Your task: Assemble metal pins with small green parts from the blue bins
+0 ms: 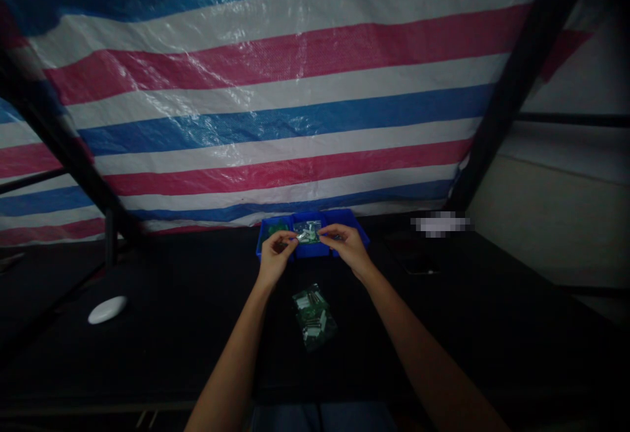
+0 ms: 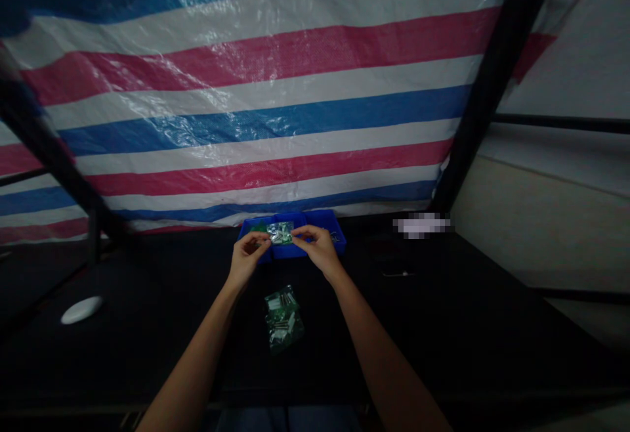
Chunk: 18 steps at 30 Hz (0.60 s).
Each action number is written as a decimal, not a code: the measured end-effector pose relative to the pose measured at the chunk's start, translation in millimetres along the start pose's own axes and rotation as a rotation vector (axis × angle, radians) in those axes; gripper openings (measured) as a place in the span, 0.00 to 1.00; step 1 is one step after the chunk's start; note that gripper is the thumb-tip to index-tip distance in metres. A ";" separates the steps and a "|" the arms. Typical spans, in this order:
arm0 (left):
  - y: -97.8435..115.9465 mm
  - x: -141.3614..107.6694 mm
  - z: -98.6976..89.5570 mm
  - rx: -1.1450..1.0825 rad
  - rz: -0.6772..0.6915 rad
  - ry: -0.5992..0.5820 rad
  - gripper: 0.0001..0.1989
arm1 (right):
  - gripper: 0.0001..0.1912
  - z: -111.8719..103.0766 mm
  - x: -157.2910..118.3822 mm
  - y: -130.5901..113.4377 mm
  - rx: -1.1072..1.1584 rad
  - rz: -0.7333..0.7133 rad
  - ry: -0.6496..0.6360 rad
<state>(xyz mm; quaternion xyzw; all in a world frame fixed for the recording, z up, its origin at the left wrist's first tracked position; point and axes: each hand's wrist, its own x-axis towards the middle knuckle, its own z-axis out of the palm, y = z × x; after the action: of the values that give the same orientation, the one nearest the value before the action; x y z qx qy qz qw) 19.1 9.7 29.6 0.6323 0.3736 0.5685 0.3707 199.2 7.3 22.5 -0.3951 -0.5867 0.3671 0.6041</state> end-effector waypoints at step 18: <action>-3.8 0.9 0.7 -0.125 -0.020 -0.011 0.10 | 0.08 0.2 0.9 4.8 0.005 -0.024 -0.019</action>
<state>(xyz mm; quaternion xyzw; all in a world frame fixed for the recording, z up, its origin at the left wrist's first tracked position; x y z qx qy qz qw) 19.7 12.1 26.6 0.6072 0.3420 0.5835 0.4171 199.1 10.1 18.5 -0.3831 -0.5962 0.3651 0.6038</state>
